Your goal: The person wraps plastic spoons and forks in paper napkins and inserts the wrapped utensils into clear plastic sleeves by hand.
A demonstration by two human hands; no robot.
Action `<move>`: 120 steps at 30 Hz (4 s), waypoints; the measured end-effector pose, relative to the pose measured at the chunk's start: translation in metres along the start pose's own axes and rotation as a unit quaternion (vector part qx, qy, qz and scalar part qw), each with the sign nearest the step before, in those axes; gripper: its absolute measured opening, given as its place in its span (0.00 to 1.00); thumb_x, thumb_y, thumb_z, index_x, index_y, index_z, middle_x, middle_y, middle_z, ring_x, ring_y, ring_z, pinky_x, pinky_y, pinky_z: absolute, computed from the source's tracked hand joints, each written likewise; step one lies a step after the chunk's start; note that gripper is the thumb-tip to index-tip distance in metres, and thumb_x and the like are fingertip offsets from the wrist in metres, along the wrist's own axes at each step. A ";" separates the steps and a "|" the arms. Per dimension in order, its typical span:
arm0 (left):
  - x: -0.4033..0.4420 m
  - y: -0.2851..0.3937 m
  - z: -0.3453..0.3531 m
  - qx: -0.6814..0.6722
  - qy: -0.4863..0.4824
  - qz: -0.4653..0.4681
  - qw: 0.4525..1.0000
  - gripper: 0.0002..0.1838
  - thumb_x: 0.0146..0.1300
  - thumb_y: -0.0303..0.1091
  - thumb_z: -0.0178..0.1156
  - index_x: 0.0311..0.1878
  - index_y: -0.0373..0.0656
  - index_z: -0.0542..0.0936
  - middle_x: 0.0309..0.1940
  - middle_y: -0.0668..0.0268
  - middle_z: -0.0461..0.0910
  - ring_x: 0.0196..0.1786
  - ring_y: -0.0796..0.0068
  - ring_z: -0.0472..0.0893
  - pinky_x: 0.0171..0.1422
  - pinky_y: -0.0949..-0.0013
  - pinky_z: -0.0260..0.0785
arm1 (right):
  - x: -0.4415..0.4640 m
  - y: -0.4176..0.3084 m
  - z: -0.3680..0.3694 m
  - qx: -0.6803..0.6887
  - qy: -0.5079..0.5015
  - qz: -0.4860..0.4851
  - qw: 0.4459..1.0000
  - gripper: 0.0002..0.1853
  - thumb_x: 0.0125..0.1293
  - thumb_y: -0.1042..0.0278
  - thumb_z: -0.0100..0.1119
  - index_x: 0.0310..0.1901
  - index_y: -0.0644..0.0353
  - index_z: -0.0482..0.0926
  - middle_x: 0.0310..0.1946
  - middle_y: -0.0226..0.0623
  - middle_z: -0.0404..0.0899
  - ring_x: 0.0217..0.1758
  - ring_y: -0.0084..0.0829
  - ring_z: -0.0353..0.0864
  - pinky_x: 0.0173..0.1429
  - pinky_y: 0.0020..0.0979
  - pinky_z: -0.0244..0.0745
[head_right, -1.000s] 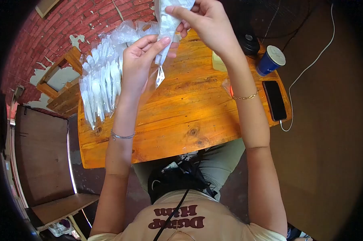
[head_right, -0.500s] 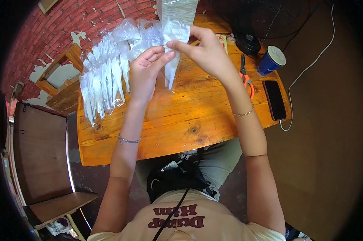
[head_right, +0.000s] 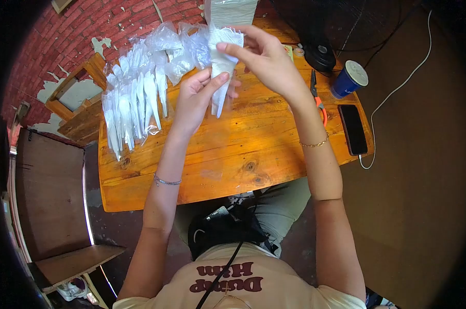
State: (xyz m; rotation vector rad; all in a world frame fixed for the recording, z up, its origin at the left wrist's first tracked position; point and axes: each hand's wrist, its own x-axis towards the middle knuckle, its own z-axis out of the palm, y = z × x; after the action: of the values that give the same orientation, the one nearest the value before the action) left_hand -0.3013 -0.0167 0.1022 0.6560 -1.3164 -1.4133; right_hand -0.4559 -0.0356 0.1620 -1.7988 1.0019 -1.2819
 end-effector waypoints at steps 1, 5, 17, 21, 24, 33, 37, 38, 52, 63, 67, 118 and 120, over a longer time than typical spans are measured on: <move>0.000 0.001 0.000 0.010 0.005 0.000 1.000 0.15 0.65 0.38 0.55 0.46 0.34 0.76 0.34 0.60 0.81 0.32 0.77 0.81 0.36 0.77 0.73 | 0.002 -0.001 -0.001 -0.010 -0.006 -0.019 1.000 0.16 0.59 0.61 0.62 0.45 0.62 0.79 0.31 0.30 0.79 0.33 0.15 0.74 0.31 0.19 0.67; 0.000 0.002 -0.001 0.019 0.024 0.000 1.000 0.15 0.65 0.38 0.55 0.47 0.36 0.75 0.35 0.61 0.81 0.31 0.79 0.80 0.35 0.77 0.72 | 0.004 0.000 -0.003 -0.087 -0.004 -0.095 0.992 0.14 0.61 0.65 0.59 0.45 0.65 0.78 0.29 0.33 0.79 0.30 0.18 0.75 0.31 0.22 0.69; -0.004 -0.002 -0.002 0.034 0.037 -0.019 0.999 0.17 0.64 0.36 0.57 0.51 0.34 0.74 0.36 0.61 0.81 0.30 0.82 0.79 0.32 0.80 0.70 | -0.001 -0.002 -0.011 -0.210 0.027 -0.075 0.974 0.14 0.58 0.67 0.60 0.41 0.69 0.78 0.25 0.43 0.80 0.26 0.26 0.79 0.31 0.26 0.72; -0.006 -0.004 0.000 0.033 0.064 0.012 0.997 0.16 0.62 0.32 0.59 0.50 0.33 0.75 0.36 0.61 0.81 0.31 0.81 0.79 0.34 0.80 0.71 | -0.004 -0.013 -0.011 -0.250 0.044 -0.087 0.963 0.14 0.57 0.69 0.59 0.41 0.71 0.78 0.28 0.48 0.80 0.27 0.32 0.81 0.33 0.29 0.73; -0.004 -0.007 0.003 0.010 0.083 0.047 0.995 0.14 0.60 0.27 0.60 0.49 0.32 0.76 0.37 0.61 0.81 0.33 0.80 0.80 0.37 0.79 0.72 | -0.008 -0.014 -0.008 -0.264 0.046 -0.107 0.957 0.14 0.56 0.69 0.59 0.41 0.71 0.78 0.28 0.51 0.80 0.28 0.37 0.81 0.34 0.31 0.74; -0.003 -0.010 0.002 -0.020 0.091 0.063 0.994 0.13 0.59 0.27 0.61 0.44 0.30 0.75 0.35 0.60 0.81 0.33 0.80 0.80 0.36 0.77 0.75 | -0.011 -0.009 -0.001 -0.249 0.007 -0.097 0.964 0.14 0.56 0.70 0.59 0.41 0.70 0.78 0.27 0.52 0.79 0.27 0.40 0.80 0.34 0.33 0.73; -0.007 -0.005 0.002 -0.004 0.054 -0.044 0.998 0.17 0.65 0.40 0.55 0.45 0.34 0.76 0.33 0.59 0.81 0.28 0.76 0.80 0.31 0.77 0.73 | -0.011 -0.004 -0.001 -0.220 0.012 -0.076 0.972 0.13 0.55 0.70 0.59 0.40 0.70 0.78 0.26 0.50 0.79 0.26 0.38 0.79 0.32 0.32 0.72; -0.008 -0.006 0.000 0.010 0.034 -0.074 0.997 0.19 0.66 0.44 0.53 0.44 0.34 0.76 0.32 0.59 0.81 0.26 0.77 0.80 0.29 0.77 0.73 | -0.011 -0.003 -0.002 -0.214 0.016 -0.076 0.974 0.13 0.55 0.70 0.59 0.40 0.70 0.78 0.25 0.50 0.79 0.25 0.38 0.79 0.31 0.32 0.72; -0.010 -0.005 0.001 -0.093 -0.024 -0.088 0.992 0.36 0.66 0.66 0.28 0.45 0.40 0.71 0.24 0.68 0.70 0.20 0.83 0.66 0.22 0.79 0.58 | -0.017 -0.012 0.004 -0.221 0.061 -0.157 0.961 0.11 0.54 0.68 0.63 0.38 0.62 0.80 0.34 0.40 0.77 0.32 0.29 0.77 0.35 0.27 0.72; -0.009 -0.009 0.002 -0.089 -0.018 -0.068 0.994 0.35 0.67 0.64 0.27 0.51 0.41 0.70 0.32 0.69 0.72 0.29 0.84 0.69 0.24 0.79 0.61 | -0.038 -0.005 0.012 -0.344 0.037 -0.243 0.906 0.07 0.47 0.71 0.66 0.28 0.61 0.78 0.46 0.38 0.72 0.50 0.41 0.67 0.54 0.37 0.65; -0.009 -0.010 0.001 -0.080 -0.024 -0.068 0.994 0.31 0.68 0.61 0.32 0.49 0.42 0.71 0.30 0.69 0.73 0.28 0.84 0.70 0.25 0.79 0.61 | -0.038 -0.007 0.012 -0.350 0.039 -0.251 0.902 0.06 0.48 0.73 0.65 0.28 0.61 0.77 0.47 0.37 0.71 0.50 0.41 0.67 0.54 0.37 0.65; -0.032 -0.010 0.017 0.360 0.130 0.206 0.900 0.12 0.64 0.31 0.55 0.47 0.35 0.70 0.33 0.58 0.76 0.32 0.67 0.77 0.39 0.67 0.69 | -0.034 0.008 0.001 0.051 0.060 -0.033 0.996 0.16 0.55 0.74 0.65 0.46 0.62 0.77 0.41 0.35 0.79 0.42 0.21 0.78 0.44 0.22 0.74; -0.033 -0.008 0.015 0.195 0.085 0.052 0.976 0.12 0.64 0.33 0.55 0.47 0.35 0.72 0.33 0.60 0.78 0.30 0.74 0.76 0.36 0.72 0.69 | -0.034 0.008 0.000 0.089 0.030 -0.021 0.995 0.14 0.56 0.75 0.63 0.46 0.63 0.77 0.39 0.36 0.79 0.40 0.20 0.78 0.43 0.19 0.74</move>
State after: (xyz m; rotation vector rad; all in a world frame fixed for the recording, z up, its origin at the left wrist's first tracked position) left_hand -0.3076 0.0178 0.0903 0.9321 -1.4812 -0.9969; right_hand -0.4647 -0.0098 0.1408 -1.6618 0.8557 -1.4121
